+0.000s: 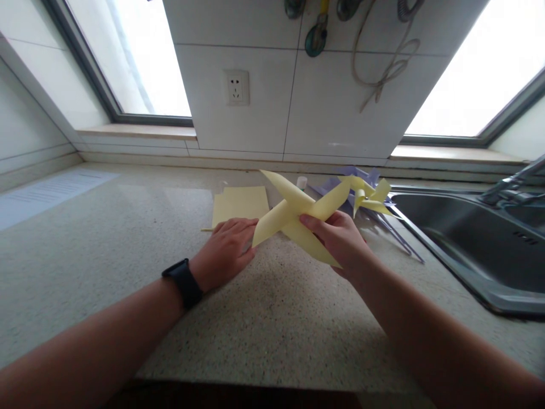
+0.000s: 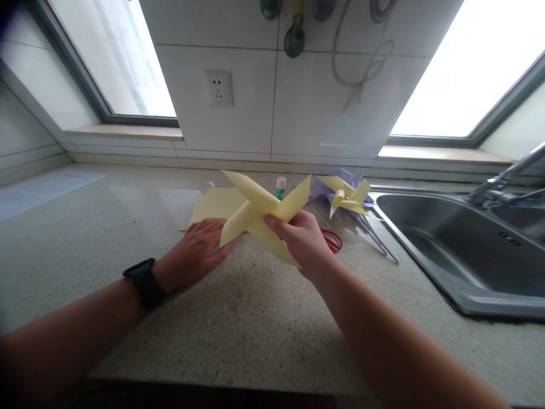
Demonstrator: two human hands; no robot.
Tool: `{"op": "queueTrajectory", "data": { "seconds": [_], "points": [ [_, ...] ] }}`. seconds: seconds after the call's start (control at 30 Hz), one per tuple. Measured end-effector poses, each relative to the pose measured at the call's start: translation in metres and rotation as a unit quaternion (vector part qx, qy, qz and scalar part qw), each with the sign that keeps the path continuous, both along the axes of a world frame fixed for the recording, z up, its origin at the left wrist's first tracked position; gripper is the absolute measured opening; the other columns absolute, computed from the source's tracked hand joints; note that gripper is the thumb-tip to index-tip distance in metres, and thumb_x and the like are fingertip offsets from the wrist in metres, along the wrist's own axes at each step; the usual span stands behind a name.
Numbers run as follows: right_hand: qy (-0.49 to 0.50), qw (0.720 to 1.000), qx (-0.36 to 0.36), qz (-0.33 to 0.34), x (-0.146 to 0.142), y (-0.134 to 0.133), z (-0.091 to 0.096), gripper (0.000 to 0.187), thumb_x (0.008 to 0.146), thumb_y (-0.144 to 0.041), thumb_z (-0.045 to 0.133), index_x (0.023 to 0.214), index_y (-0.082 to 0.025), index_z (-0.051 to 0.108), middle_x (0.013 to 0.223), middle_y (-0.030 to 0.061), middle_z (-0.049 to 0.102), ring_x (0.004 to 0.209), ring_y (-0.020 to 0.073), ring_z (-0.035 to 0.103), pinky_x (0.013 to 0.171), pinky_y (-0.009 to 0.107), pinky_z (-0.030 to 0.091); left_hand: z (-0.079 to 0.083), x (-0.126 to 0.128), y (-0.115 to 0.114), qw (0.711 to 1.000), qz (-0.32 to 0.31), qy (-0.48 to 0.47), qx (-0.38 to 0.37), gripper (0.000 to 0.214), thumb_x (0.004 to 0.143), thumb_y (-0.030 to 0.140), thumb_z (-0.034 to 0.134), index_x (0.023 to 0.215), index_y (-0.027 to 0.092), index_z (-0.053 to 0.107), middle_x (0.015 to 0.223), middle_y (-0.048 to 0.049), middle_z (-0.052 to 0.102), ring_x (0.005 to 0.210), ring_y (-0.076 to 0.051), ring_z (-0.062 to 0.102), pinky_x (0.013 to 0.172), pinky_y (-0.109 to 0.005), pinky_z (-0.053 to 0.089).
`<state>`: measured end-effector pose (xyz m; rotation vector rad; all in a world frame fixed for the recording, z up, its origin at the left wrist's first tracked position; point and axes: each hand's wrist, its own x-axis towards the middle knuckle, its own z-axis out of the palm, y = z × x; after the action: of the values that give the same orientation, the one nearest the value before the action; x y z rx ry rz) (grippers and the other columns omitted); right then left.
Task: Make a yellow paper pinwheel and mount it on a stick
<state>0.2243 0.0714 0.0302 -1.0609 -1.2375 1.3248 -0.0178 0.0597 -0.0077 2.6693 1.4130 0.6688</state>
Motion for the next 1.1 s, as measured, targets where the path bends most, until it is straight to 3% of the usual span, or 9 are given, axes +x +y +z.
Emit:
{"op": "queueTrajectory", "data": {
  "seconds": [0.23,0.47,0.77,0.93,1.1],
  "points": [
    [-0.004,1.0,0.02,-0.013,0.0,0.007,-0.006,0.036,0.068,-0.042,0.084,0.09,-0.015,0.076,0.083,0.0077,0.073,0.063,0.0163,0.061,0.054,0.028,0.046,0.0,0.004,0.004,0.999,0.013,0.037,0.012,0.015,0.097,0.024,0.055,0.103,0.017,0.067,0.104,-0.0089,0.07,0.102,-0.027,0.058,0.091,-0.044,0.045],
    [-0.011,0.999,0.033,-0.029,0.002,0.006,-0.005,0.033,0.068,-0.041,0.083,0.087,-0.015,0.076,0.079,0.0073,0.072,0.06,0.016,0.061,0.053,0.029,0.046,0.001,0.006,-0.001,0.998,0.022,0.057,0.017,0.016,0.098,0.024,0.054,0.091,0.017,0.067,0.09,-0.0078,0.069,0.087,-0.023,0.061,0.077,-0.036,0.046],
    [-0.012,0.994,0.061,-0.089,0.011,0.015,-0.005,0.036,0.069,-0.046,0.083,0.088,-0.016,0.075,0.079,0.0063,0.071,0.062,0.0162,0.06,0.054,0.03,0.046,0.01,-0.002,-0.009,0.991,0.129,-0.028,0.016,0.01,0.097,0.022,0.048,0.1,0.02,0.057,0.079,-0.0032,0.067,0.063,-0.018,0.059,0.057,-0.029,0.037],
    [-0.022,0.993,0.062,-0.101,0.012,0.017,-0.006,0.036,0.07,-0.046,0.082,0.086,-0.015,0.075,0.077,0.0063,0.07,0.061,0.0163,0.059,0.052,0.03,0.045,0.015,-0.003,-0.011,0.987,0.119,-0.103,0.014,0.015,0.102,0.028,0.042,0.098,0.02,0.055,0.077,-0.0008,0.064,0.066,-0.016,0.058,0.061,-0.028,0.041],
    [-0.032,0.994,0.058,-0.088,0.009,0.013,-0.008,0.035,0.071,-0.045,0.082,0.085,-0.014,0.075,0.073,0.0058,0.069,0.057,0.0147,0.057,0.049,0.028,0.042,0.023,0.006,-0.027,0.984,0.088,-0.155,0.033,0.017,0.103,0.032,0.045,0.102,0.021,0.057,0.083,-0.0017,0.066,0.069,-0.016,0.058,0.063,-0.029,0.043]
  ]
}}
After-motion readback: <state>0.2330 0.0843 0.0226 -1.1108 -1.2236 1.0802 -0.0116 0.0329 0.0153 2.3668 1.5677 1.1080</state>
